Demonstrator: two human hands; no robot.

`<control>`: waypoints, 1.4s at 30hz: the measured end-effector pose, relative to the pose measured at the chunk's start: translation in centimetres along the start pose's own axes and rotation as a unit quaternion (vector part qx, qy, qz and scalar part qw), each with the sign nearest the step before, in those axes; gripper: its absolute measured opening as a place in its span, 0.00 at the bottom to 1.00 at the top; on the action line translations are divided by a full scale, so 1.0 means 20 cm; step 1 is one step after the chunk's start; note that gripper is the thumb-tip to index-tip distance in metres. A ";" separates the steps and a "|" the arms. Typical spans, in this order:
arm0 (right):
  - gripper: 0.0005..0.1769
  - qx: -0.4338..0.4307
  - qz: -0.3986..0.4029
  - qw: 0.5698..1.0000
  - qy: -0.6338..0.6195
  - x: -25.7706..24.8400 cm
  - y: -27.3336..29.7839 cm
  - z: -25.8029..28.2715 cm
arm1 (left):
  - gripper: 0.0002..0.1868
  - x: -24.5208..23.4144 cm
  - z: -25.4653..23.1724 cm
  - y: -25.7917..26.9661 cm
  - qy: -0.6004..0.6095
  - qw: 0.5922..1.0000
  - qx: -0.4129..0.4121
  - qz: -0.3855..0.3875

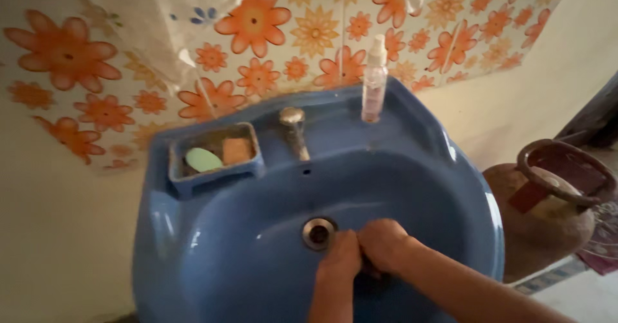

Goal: The person scrubs the inside of a blue pedestal sink and then the white pedestal base using a dark scrubbing pad. The person repeatedly scrubs the same areas of the pedestal base, focusing on the decorative patterns.

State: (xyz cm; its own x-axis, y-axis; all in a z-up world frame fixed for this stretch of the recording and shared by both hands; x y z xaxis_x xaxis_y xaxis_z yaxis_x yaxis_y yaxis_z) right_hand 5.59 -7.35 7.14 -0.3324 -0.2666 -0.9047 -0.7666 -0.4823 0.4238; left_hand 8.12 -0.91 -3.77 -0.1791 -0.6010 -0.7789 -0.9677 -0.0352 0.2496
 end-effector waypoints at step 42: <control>0.13 0.275 -0.424 0.739 -0.445 0.07 -0.56 0.53 | 0.14 -0.73 0.36 -0.03 -0.429 0.861 0.216 -0.167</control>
State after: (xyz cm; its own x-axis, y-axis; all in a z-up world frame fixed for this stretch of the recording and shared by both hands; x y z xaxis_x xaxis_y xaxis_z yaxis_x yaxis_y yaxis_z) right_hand 7.90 6.48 0.60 0.3532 0.7097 -0.6096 -0.9329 0.3159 -0.1727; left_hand 10.07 13.64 3.38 0.2370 0.2021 -0.9503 -0.9329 0.3205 -0.1645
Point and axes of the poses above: each hand's wrist, its own y-axis away from the middle knuckle, its own x-axis out of the palm, z = x × y, the point moved 9 cm from there along -y, towards the middle knuckle, and after that the axes turned 13 degrees about -z, right-handed, at the moved point
